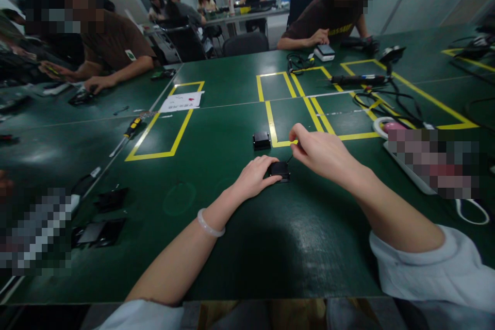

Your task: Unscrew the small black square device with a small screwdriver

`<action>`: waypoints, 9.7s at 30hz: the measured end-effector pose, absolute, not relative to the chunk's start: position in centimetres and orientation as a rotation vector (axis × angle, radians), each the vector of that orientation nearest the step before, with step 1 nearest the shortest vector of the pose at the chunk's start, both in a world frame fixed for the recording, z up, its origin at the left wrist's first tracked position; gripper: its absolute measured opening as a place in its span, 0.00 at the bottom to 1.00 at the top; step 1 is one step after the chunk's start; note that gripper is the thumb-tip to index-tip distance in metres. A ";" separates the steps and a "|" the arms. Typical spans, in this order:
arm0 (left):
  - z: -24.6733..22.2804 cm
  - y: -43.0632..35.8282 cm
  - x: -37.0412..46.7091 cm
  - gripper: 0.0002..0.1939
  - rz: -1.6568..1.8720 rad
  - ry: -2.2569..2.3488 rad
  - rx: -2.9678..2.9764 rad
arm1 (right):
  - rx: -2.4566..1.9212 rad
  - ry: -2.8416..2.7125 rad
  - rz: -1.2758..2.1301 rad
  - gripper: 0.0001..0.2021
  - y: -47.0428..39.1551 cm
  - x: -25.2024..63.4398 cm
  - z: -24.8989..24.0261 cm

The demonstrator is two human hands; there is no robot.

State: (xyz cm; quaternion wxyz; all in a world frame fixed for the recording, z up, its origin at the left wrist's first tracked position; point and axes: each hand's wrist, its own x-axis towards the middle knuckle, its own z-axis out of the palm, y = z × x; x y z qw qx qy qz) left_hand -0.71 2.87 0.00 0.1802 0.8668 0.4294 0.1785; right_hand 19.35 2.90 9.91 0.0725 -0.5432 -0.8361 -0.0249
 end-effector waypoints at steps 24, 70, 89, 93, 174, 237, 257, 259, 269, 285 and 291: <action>0.2 2.8 -0.7 0.19 0.508 1.206 2.440 | -1.606 -2.521 0.002 0.10 2.8 19.5 10.0; 0.3 2.8 -0.7 0.18 0.494 1.214 2.419 | -1.621 -2.532 0.000 0.11 2.8 19.6 10.3; 0.2 2.8 -0.7 0.18 0.516 1.199 2.432 | -1.633 -2.533 0.023 0.12 2.9 19.5 10.3; 0.2 2.8 -0.7 0.18 0.504 1.210 2.430 | -1.609 -2.523 0.032 0.11 2.8 19.6 10.2; 0.2 2.8 -0.7 0.18 0.499 1.211 2.449 | -1.639 -2.529 0.009 0.12 2.6 19.3 10.4; 0.0 2.8 -0.7 0.18 0.515 1.210 2.454 | -1.586 -2.500 -0.001 0.07 3.0 19.7 9.9; 0.1 2.8 -0.6 0.18 0.511 1.215 2.462 | -1.597 -2.519 0.019 0.10 2.7 19.5 10.1; 0.0 2.8 -0.6 0.18 0.514 1.216 2.460 | -1.600 -2.513 0.014 0.10 2.7 19.5 10.1; 0.1 2.7 -0.7 0.18 0.506 1.208 2.460 | -1.611 -2.537 0.050 0.11 2.8 19.6 10.2; 0.1 2.8 -0.6 0.18 0.511 1.207 2.454 | -1.593 -2.538 0.107 0.11 2.9 19.8 10.2; 0.1 2.7 -0.6 0.18 0.501 1.217 2.459 | -1.653 -2.516 0.056 0.12 2.7 19.5 10.3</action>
